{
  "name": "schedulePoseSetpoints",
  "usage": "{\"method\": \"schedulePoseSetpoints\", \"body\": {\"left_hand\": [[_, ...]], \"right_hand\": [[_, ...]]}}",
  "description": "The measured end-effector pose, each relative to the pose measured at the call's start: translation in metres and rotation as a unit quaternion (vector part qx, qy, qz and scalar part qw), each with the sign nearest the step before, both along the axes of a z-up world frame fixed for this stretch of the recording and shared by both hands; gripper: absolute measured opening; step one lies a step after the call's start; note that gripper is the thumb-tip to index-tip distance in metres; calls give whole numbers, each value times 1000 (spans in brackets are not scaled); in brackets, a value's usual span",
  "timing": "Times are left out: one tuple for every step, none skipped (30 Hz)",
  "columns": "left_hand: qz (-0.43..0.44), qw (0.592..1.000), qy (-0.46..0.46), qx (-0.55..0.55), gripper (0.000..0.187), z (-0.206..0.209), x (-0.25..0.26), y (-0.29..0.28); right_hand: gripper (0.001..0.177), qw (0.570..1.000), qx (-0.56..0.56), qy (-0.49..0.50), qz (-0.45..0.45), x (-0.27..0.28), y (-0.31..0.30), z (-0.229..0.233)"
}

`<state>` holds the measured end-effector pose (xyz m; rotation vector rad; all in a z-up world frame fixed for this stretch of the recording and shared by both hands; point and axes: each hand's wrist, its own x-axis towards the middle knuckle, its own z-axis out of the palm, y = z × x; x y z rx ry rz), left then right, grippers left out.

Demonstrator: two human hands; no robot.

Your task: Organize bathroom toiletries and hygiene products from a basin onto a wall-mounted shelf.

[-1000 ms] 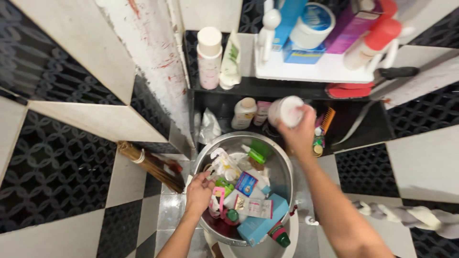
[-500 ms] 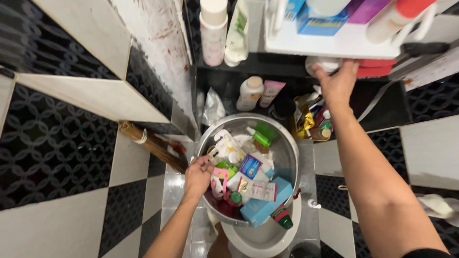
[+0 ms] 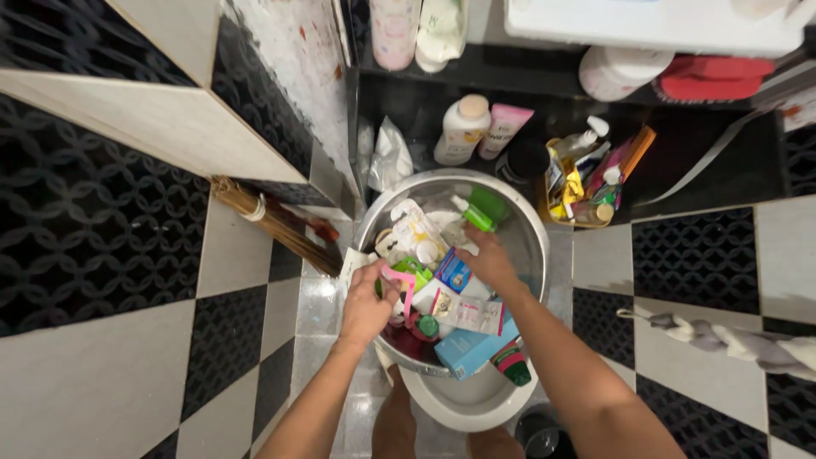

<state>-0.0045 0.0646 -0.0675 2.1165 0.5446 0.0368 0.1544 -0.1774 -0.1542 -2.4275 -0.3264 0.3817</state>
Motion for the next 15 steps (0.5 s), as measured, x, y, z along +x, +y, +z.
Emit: {"method": "schedulePoseSetpoints", "body": {"left_hand": [[0,1000,6,-3,56,-2,-5,-1],[-1,1000,-2,-6,57,-4,-9,-3],[-2,1000,-12,-9,57,-5,-11,-3],[-2,1000,-9,-11,57,-8,-16,-3],[22,1000,6,-16,52,-9,-20,-2],[46,998,22,-21,46,-11,-24,-1],[47,998,22,-22,46,-18,-31,1],[68,995,67,-37,39,-25,-38,2],[86,989,113,-51,33,-32,-44,2],[86,989,113,-52,33,-45,-50,-1],[86,984,141,-68,30,-59,-57,-5],[86,978,169,-83,28,-72,-64,-10],[85,978,171,-84,28,-89,-74,-18],[65,976,187,-87,27,-106,-84,-27],[46,974,202,-90,27,-123,-93,-36]], "right_hand": [[54,1000,-3,6,0,-5,-3,-8],[52,1000,1,18,-20,-10,-6,-15],[49,999,5,28,-39,-12,-9,-20],[49,999,3,31,-40,-20,-17,-20],[51,997,-18,48,-64,-25,-24,-18],[54,993,-38,66,-88,-30,-32,-16],[54,993,-39,66,-87,-33,-49,-30],[51,995,-53,31,-78,-35,-66,-44],[48,995,-66,-4,-70,-38,-85,-58],[48,995,-67,-4,-70,-38,-93,-57],[51,993,-76,33,-81,-41,-102,-56],[53,990,-84,70,-93,-44,-111,-55],[53,989,-86,71,-93,-49,-118,-58],[55,986,-103,103,-79,-53,-125,-60],[57,982,-119,134,-63,-57,-132,-63]]}}
